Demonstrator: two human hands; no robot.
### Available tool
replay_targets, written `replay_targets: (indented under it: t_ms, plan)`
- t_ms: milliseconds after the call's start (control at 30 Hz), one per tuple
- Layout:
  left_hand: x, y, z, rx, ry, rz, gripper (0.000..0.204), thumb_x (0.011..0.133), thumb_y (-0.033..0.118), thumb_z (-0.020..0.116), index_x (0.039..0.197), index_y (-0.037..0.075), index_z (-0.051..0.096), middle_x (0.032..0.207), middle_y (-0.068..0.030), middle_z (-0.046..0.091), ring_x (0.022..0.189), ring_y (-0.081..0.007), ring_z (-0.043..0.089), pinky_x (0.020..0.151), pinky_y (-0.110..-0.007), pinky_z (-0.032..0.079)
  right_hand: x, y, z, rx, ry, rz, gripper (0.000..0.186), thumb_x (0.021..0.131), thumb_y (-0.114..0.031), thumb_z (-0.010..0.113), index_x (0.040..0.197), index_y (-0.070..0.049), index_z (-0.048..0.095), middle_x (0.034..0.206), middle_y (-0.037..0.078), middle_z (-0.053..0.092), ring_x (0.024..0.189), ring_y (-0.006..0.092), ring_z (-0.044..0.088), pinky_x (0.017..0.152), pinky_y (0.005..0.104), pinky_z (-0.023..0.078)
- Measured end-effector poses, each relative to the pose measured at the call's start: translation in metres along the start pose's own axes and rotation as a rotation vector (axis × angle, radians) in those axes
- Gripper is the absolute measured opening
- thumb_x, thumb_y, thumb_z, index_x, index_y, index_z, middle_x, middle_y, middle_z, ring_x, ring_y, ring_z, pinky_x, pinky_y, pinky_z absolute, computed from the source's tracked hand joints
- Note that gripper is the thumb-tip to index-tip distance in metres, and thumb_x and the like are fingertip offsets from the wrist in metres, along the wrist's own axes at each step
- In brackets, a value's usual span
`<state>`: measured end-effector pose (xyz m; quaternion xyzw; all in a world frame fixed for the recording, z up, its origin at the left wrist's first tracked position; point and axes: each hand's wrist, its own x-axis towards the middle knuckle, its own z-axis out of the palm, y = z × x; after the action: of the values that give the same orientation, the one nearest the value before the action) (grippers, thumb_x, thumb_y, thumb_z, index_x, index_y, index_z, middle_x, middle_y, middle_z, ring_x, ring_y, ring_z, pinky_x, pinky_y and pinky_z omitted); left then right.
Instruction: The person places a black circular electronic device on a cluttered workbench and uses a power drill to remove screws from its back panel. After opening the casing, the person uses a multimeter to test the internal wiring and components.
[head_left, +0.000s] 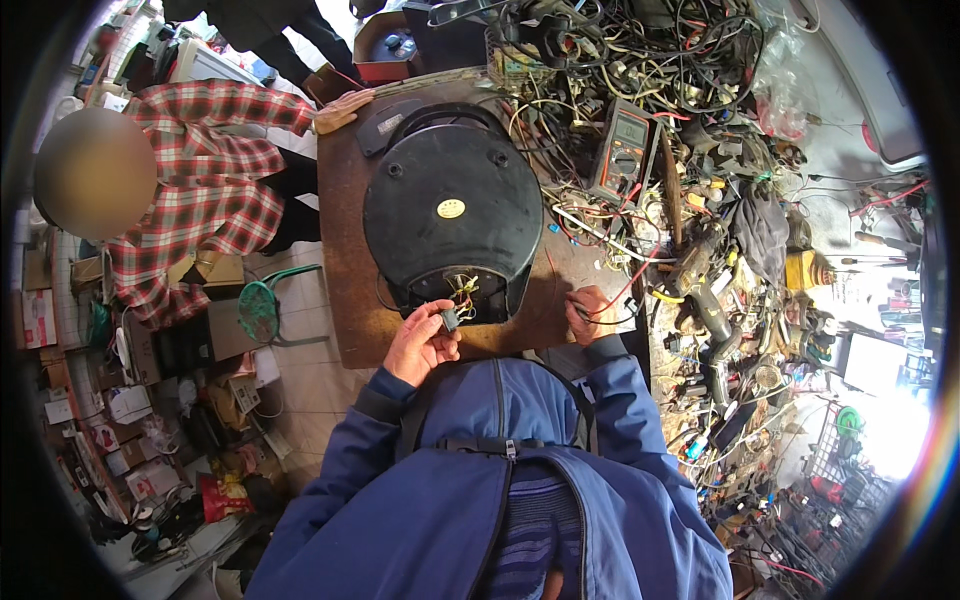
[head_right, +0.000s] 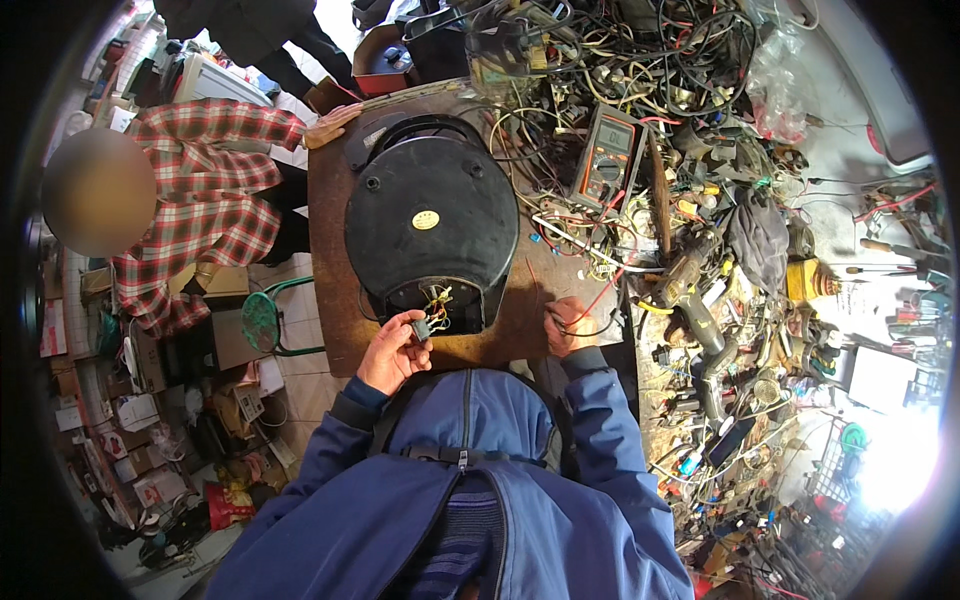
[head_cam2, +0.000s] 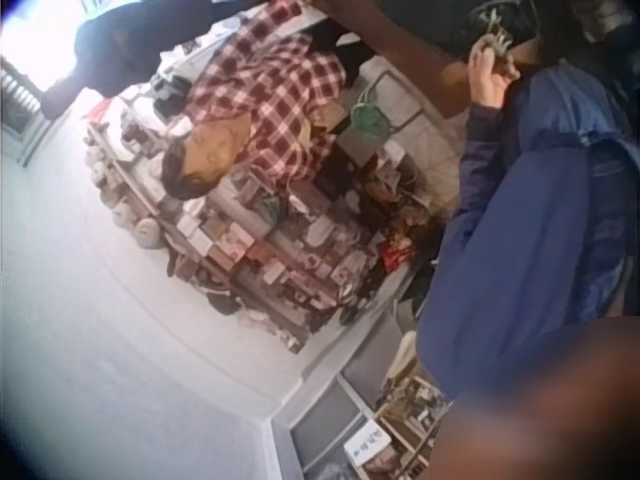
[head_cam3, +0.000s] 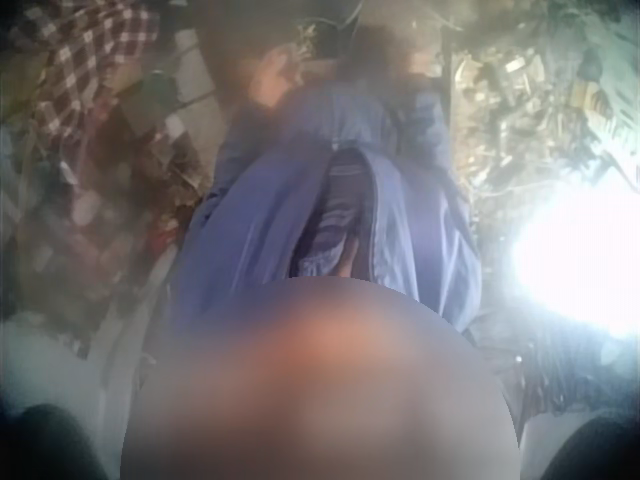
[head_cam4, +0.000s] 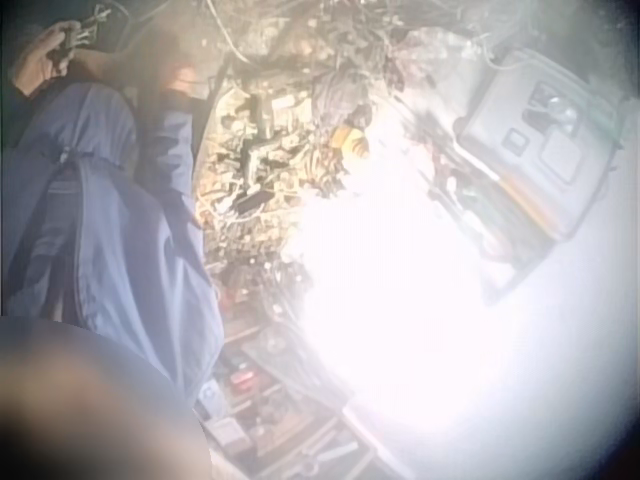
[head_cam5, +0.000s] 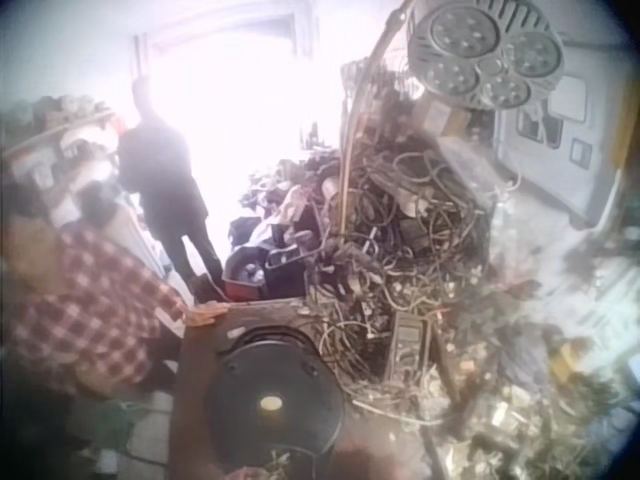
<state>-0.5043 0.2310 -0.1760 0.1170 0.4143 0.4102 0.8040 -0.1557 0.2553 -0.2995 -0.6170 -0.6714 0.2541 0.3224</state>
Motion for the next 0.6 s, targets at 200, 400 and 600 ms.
replay_targets:
  t_ms: [200, 400, 600]
  plan:
    - [0.001, -0.001, -0.001, 0.002, 0.000, -0.011, 0.036, 0.105, 0.025, 0.055, 0.136, 0.008, 0.052, 0.099, -0.0134, 0.066, 0.080, -0.0195, 0.065, 0.076, -0.039, 0.060, 0.002, -0.012, 0.003, 0.149, 0.051, 0.288, 0.021, 0.086, -0.022, 0.079, 0.097, -0.004, 0.077, 0.088, 0.014, 0.071, 0.080, 0.0278, 0.071, 0.071, 0.0375, 0.056]
    - [0.000, -0.002, -0.003, -0.002, 0.011, -0.012, 0.034, 0.105, 0.023, 0.055, 0.136, 0.009, 0.054, 0.098, -0.0125, 0.068, 0.078, -0.0181, 0.066, 0.075, -0.038, 0.060, -0.005, 0.007, 0.013, 0.134, 0.080, 0.415, 0.027, 0.088, -0.026, 0.077, 0.097, -0.001, 0.076, 0.089, 0.014, 0.075, 0.078, 0.0236, 0.074, 0.069, 0.0335, 0.058]
    - [-0.001, -0.004, -0.007, -0.017, -0.006, -0.003, 0.036, 0.104, 0.024, 0.056, 0.137, 0.008, 0.053, 0.099, -0.0138, 0.066, 0.079, -0.0201, 0.065, 0.075, -0.039, 0.059, -0.001, 0.008, 0.014, 0.090, -0.024, 0.473, 0.028, 0.089, -0.027, 0.075, 0.095, 0.001, 0.075, 0.082, 0.011, 0.075, 0.068, 0.0170, 0.071, 0.061, 0.0285, 0.056]
